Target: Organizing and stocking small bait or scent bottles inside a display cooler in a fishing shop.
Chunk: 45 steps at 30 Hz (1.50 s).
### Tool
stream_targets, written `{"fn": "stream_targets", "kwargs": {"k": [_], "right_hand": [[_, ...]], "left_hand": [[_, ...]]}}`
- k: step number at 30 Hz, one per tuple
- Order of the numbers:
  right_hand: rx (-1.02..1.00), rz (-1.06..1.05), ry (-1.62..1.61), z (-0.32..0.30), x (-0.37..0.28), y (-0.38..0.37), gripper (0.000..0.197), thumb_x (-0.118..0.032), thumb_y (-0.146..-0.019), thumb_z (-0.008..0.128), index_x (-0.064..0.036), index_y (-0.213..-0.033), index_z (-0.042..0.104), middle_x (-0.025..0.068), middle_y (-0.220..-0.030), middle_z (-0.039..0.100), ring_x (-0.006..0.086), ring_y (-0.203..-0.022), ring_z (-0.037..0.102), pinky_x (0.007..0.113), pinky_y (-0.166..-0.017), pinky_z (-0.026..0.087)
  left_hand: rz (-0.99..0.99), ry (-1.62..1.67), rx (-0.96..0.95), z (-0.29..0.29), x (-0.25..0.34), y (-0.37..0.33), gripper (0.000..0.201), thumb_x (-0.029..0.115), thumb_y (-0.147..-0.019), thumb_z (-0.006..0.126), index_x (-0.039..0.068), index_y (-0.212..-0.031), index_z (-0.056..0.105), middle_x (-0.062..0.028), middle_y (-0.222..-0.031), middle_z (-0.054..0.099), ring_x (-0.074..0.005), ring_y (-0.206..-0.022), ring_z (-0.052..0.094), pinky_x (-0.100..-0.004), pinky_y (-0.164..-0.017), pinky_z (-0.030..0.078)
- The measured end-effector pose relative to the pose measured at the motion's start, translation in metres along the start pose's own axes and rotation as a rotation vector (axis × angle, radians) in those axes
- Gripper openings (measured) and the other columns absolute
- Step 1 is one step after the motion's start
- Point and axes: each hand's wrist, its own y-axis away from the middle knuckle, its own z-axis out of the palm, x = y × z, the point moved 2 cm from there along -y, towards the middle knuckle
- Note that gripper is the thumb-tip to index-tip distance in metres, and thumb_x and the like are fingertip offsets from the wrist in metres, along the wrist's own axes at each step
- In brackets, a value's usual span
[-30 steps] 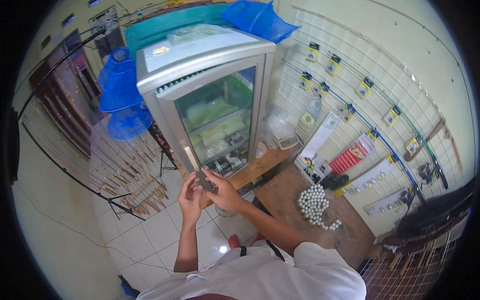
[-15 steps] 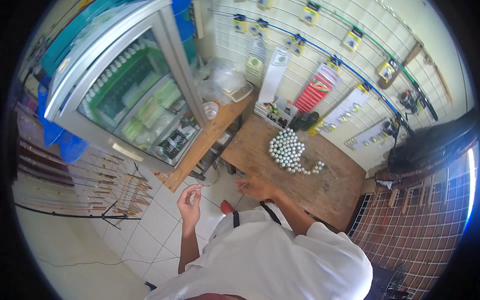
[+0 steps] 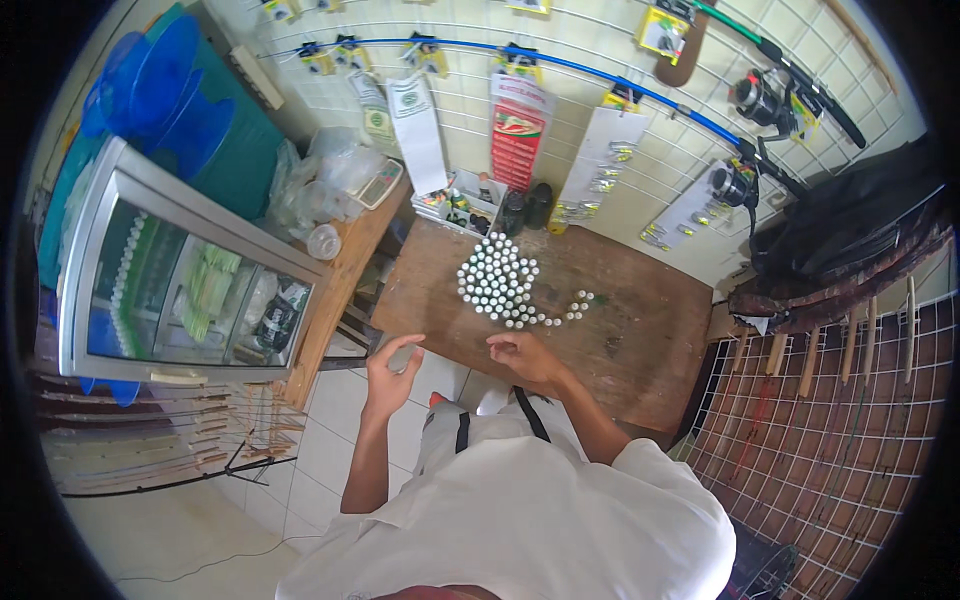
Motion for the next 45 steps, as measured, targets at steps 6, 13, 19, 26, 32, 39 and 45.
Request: {"fn": "stream_targets", "kwargs": {"k": [6,13,19,26,32,39,45], "right_hand": [[0.294,-0.03,0.066,-0.072,0.041,-0.017,0.026,-0.014,-0.093,0.069,-0.0016,-0.115,0.072,0.0097,-0.097,0.075,0.0158,-0.09,0.07,0.031,-0.081,0.055],[0.537,-0.005,0.377,-0.128,0.053,-0.076,0.023,-0.022,-0.088,0.072,-0.0092,-0.107,0.077,0.0156,-0.089,0.076,0.0256,-0.08,0.074,0.037,-0.076,0.057],[0.55,0.048,0.569,-0.135,0.058,-0.132,0.026,-0.021,-0.088,0.069,-0.0098,-0.111,0.075,0.0207,-0.099,0.074,0.0407,-0.097,0.07,0.047,-0.088,0.055],[0.466,0.125,0.72,-0.131,0.064,-0.164,0.031,-0.022,-0.088,0.067,-0.0127,-0.117,0.072,0.023,-0.102,0.072,0.0418,-0.101,0.069,0.049,-0.092,0.054],[0.44,0.104,0.856,-0.137,0.069,-0.176,0.032,-0.026,-0.084,0.071,-0.0174,-0.115,0.075,0.0182,-0.102,0.074,0.0374,-0.098,0.07,0.046,-0.094,0.053],[0.487,0.058,0.868,-0.145,0.063,-0.167,0.029,-0.023,-0.083,0.072,-0.0145,-0.11,0.077,0.0209,-0.098,0.074,0.0367,-0.092,0.072,0.045,-0.094,0.053],[0.562,-0.004,0.491,-0.125,0.016,-0.102,0.025,-0.019,-0.083,0.071,-0.0099,-0.106,0.077,0.0174,-0.098,0.074,0.0322,-0.089,0.073,0.041,-0.083,0.055]], "left_hand": [[-0.028,0.02,-0.105,0.072,0.003,-0.038,0.025,0.01,-0.091,0.073,0.003,-0.114,0.071,-0.0142,-0.109,0.074,-0.0269,-0.104,0.07,-0.0363,-0.094,0.052],[-0.106,0.086,-0.171,0.128,-0.026,-0.058,0.028,0.016,-0.092,0.073,0.002,-0.117,0.07,-0.0163,-0.115,0.072,-0.028,-0.11,0.068,-0.0369,-0.097,0.05],[-0.167,0.064,-0.271,0.166,-0.041,-0.082,0.042,0.019,-0.091,0.073,0.001,-0.127,0.064,-0.021,-0.127,0.066,-0.0338,-0.121,0.062,-0.04,-0.105,0.047],[-0.086,-0.165,-0.246,0.212,-0.084,-0.119,0.076,0.02,-0.086,0.075,-0.01,-0.146,0.039,-0.0296,-0.146,0.047,-0.0429,-0.138,0.043,-0.0451,-0.116,0.034],[-0.061,-0.195,-0.265,0.225,-0.085,-0.129,0.074,0.02,-0.087,0.075,-0.01,-0.144,0.04,-0.0311,-0.144,0.048,-0.0427,-0.137,0.045,-0.0444,-0.116,0.035],[-0.038,-0.165,-0.192,0.219,-0.077,-0.116,0.071,0.016,-0.088,0.073,-0.003,-0.148,0.04,-0.0261,-0.145,0.05,-0.0413,-0.136,0.046,-0.0444,-0.115,0.036],[-0.113,-0.108,-0.162,0.195,-0.066,-0.085,0.069,0.017,-0.09,0.072,-0.002,-0.148,0.04,-0.0239,-0.144,0.052,-0.0388,-0.135,0.048,-0.0439,-0.113,0.038]]}}
